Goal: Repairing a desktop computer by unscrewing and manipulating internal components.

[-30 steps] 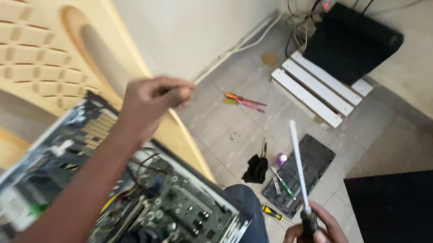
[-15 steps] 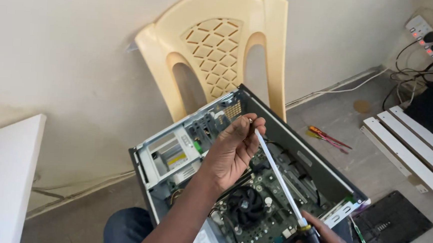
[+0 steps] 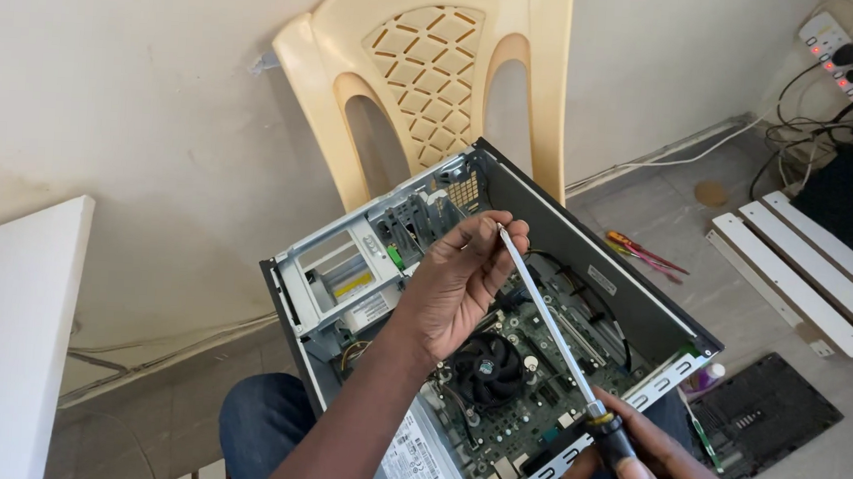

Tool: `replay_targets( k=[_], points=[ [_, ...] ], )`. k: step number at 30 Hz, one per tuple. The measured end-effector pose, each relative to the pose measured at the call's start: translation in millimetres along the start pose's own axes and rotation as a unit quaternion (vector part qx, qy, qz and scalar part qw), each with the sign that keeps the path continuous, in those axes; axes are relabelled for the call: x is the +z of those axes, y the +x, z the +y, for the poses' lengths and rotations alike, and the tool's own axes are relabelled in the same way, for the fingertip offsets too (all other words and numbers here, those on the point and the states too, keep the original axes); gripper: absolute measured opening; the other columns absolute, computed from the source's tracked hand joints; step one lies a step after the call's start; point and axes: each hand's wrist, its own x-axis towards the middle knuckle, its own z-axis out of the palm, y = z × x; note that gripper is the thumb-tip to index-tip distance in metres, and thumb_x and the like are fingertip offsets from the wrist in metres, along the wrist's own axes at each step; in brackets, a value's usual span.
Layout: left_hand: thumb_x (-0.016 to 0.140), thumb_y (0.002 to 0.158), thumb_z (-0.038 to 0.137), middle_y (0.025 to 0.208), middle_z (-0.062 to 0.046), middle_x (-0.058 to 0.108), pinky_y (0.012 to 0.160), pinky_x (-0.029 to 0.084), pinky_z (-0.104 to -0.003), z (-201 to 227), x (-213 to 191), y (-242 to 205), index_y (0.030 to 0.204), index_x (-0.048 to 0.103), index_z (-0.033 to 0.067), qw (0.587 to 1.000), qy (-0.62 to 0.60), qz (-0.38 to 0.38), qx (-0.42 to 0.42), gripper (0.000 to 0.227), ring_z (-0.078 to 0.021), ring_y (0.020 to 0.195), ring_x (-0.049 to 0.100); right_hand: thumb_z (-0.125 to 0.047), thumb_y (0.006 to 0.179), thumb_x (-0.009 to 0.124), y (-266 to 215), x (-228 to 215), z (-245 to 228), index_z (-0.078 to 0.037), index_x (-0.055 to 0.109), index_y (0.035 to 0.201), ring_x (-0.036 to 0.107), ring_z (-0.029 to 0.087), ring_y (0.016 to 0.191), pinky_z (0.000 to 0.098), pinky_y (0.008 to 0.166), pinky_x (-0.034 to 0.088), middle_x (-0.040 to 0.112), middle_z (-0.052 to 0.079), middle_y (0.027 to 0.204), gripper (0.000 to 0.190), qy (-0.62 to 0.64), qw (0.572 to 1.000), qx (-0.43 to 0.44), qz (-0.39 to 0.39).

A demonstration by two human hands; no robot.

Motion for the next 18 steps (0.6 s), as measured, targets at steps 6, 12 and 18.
replay_targets(
  k=[6, 12, 18],
  points=[
    [0.069, 0.098, 0.011, 0.116, -0.021, 0.071, 0.091, 0.063, -0.024, 0.8, -1.9, -1.3, 0.120, 0.067, -0.0042, 0.998, 0.056, 0.012, 0.009, 0.027, -0.0244, 0.106, 0.072, 0.006, 0.094, 0.057, -7.3, 15.8, -15.6, 0.004, 0.079, 0.144, 0.057, 0.057, 0.067, 0.0545, 0.067, 0.039, 0.079, 0.044, 0.093, 0.055, -0.049, 0.996, 0.008, 0.070],
    [0.073, 0.092, 0.014, 0.118, -0.023, 0.071, 0.091, 0.061, -0.024, -5.6, -22.1, 13.4, 0.123, 0.065, -0.0061, 0.996, 0.040, 0.079, -0.010, 0.037, -0.0210, 0.104, 0.071, -0.031, 0.078, 0.072, 27.5, 24.7, -10.6, -0.020, 0.081, 0.131, 0.077, 0.016, 0.093, 0.0313, 0.086, 0.055, 0.096, 0.008, 0.094, 0.055, -0.280, 0.955, -0.075, 0.062],
    [0.066, 0.093, 0.018, 0.122, -0.021, 0.070, 0.104, 0.055, -0.035, 3.3, -24.5, 59.2, 0.124, 0.061, -0.0028, 0.974, 0.083, 0.208, -0.043, 0.038, -0.0296, 0.115, 0.067, -0.044, 0.085, 0.069, 78.8, 57.1, -22.5, -0.021, 0.073, 0.126, 0.081, 0.019, 0.091, 0.0352, 0.079, 0.062, 0.085, 0.006, 0.101, 0.047, -0.390, 0.906, -0.159, 0.049]
  ],
)
